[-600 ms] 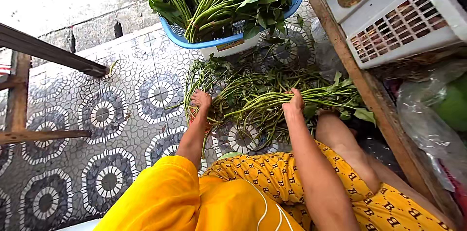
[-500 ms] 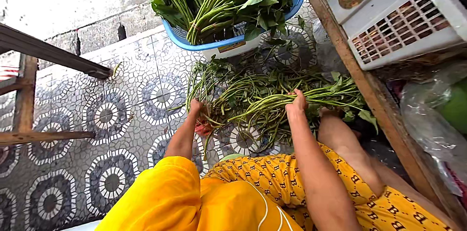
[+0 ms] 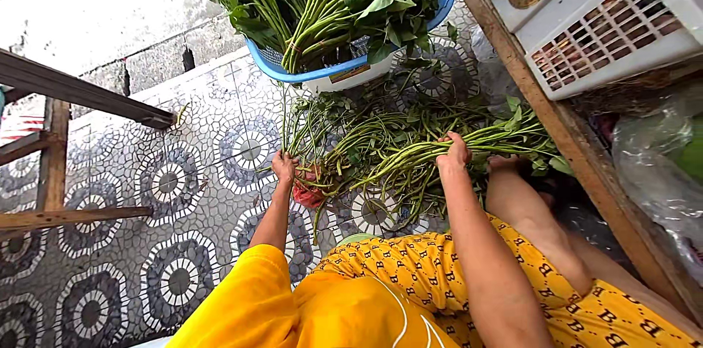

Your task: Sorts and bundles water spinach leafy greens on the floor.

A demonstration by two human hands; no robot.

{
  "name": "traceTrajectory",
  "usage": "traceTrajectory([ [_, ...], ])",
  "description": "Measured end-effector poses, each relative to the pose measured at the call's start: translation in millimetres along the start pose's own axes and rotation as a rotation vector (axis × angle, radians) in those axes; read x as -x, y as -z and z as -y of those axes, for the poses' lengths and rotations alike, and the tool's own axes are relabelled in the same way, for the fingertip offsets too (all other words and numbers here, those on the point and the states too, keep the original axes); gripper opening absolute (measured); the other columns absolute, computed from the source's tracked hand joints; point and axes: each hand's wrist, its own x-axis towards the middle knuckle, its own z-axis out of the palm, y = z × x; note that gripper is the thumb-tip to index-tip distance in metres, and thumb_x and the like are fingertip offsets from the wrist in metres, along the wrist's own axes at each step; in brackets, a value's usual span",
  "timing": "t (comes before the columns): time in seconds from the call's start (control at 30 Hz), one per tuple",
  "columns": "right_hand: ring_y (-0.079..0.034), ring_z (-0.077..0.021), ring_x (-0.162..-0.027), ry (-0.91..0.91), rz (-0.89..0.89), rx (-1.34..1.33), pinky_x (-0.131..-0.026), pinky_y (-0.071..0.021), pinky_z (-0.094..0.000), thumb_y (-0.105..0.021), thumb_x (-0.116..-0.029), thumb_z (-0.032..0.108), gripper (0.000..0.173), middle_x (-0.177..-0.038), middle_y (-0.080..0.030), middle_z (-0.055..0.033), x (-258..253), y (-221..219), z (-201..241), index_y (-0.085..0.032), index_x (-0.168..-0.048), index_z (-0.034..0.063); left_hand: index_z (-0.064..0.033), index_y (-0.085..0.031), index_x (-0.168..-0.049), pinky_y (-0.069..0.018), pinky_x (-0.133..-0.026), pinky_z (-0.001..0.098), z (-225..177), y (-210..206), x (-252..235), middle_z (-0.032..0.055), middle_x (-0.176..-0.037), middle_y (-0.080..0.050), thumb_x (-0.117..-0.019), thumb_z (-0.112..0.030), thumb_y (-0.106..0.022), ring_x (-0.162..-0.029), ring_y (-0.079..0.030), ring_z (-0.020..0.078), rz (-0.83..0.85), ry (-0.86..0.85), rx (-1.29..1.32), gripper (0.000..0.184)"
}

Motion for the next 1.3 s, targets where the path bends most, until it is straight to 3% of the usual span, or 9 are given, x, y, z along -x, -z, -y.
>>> traceTrajectory([
  [0.3, -0.058, -0.0108, -0.065, -0.006, -0.003, -0.014, -0.063, -0.0557, -0.0247, -0.064, -0.0934, 0.0, 0.026, -0.088, -0.053, -0.0048, 1, -1, 0, -0.051, -0.115, 0.0066, -0.0002, -0.056, -0.141, -0.0612, -0.078, 0.0392, -1, -6, 6, 0.0215, -0.107, -0.07, -0.1103, -0.013, -0.045, -0.079, -0.073, 0.0248, -0.017, -0.046, -0.132, 0.035],
  [0.37, -0.058, -0.0107, -0.066, -0.003, -0.001, -0.021, -0.063, -0.0558, -0.0252, -0.063, -0.0934, 0.0, 0.028, -0.09, -0.053, -0.0048, 0, 0, 1, -0.051, -0.117, 0.0064, -0.0019, -0.054, -0.145, -0.0557, -0.095, 0.0426, -5, -7, 8, 0.0234, -0.126, -0.065, -0.1073, -0.012, -0.051, -0.105, -0.07, 0.0295, -0.126, -0.086, -0.262, 0.039],
  [0.4, -0.057, -0.0106, -0.067, 0.001, -0.002, -0.021, -0.063, -0.0553, -0.0252, -0.063, -0.0938, 0.0, 0.028, -0.091, -0.053, -0.0047, 0, 0, 2, -0.05, -0.119, 0.0063, -0.0015, -0.045, -0.152, -0.0419, -0.112, 0.0496, -8, -7, 9, 0.0266, -0.145, -0.052, -0.1045, -0.013, -0.056, -0.131, -0.055, 0.0372, -0.133, -0.135, -0.386, 0.05],
  [0.47, -0.057, -0.011, -0.067, 0.003, -0.019, -0.008, -0.063, -0.055, -0.0256, -0.062, -0.0941, 0.001, 0.028, -0.09, -0.053, -0.0054, -1, 0, 5, -0.05, -0.118, 0.0059, 0.0017, -0.039, -0.154, -0.0233, -0.118, 0.0656, -11, -16, 9, 0.033, -0.155, -0.038, -0.1, -0.023, -0.064, -0.145, -0.034, 0.0498, -0.082, -0.289, -0.6, 0.064],
  [0.67, -0.054, -0.0125, -0.069, -0.004, -0.106, 0.104, -0.062, -0.0519, -0.0271, -0.062, -0.0911, -0.002, 0.029, -0.093, -0.051, -0.0067, -3, 5, 12, -0.052, -0.118, 0.0038, 0.0, -0.07, -0.122, -0.0465, -0.102, 0.0633, -24, -89, 27, 0.0261, -0.122, -0.068, -0.1084, -0.025, -0.049, -0.118, -0.063, 0.0444, 0.548, -0.508, -0.751, 0.035],
  [0.8, -0.054, -0.0141, -0.074, -0.018, -0.146, 0.125, -0.067, -0.0521, -0.0297, -0.061, -0.0934, -0.001, 0.034, -0.098, -0.05, -0.0075, -5, 13, 18, -0.049, -0.125, 0.004, -0.0014, -0.063, -0.133, -0.045, -0.104, 0.0645, -33, -115, 26, 0.027, -0.138, -0.059, -0.1032, -0.016, -0.053, -0.128, -0.056, 0.0456, 0.554, -0.335, -0.952, 0.035],
  [1.0, -0.054, -0.0149, -0.077, -0.041, -0.143, 0.119, -0.068, -0.0515, -0.0303, -0.061, -0.0931, 0.0, 0.035, -0.101, -0.05, -0.009, -7, 12, 12, -0.05, -0.126, 0.0024, -0.0101, -0.067, -0.133, -0.0437, -0.102, 0.0681, -32, -118, 9, 0.0242, -0.134, -0.063, -0.1052, -0.035, -0.054, -0.128, -0.057, 0.0449, 0.637, -0.304, -1.079, 0.04],
  [1.13, -0.053, -0.0126, -0.088, -0.218, -0.135, 0.247, -0.08, -0.0487, -0.0268, -0.053, -0.1007, -0.003, 0.041, -0.112, -0.048, -0.0064, 26, -8, 45, -0.042, -0.139, 0.0058, 0.0006, -0.07, -0.121, -0.0425, -0.104, 0.0668, -24, -119, 5, 0.0282, -0.125, -0.066, -0.1019, -0.027, -0.061, -0.124, -0.059, 0.0462, 0.627, -0.306, -0.933, 0.035],
  [1.3, -0.053, -0.0119, -0.064, 0.091, -0.065, 0.231, -0.06, -0.0509, -0.0264, -0.061, -0.091, -0.001, 0.022, -0.087, -0.053, -0.007, 23, 5, 32, -0.055, -0.112, -0.0001, 0.0033, -0.069, -0.119, -0.0461, -0.103, 0.0645, -20, -112, -12, 0.0288, -0.119, -0.067, -0.0973, -0.019, -0.069, -0.116, -0.063, 0.0456, 0.77, -0.311, -0.805, 0.031],
])
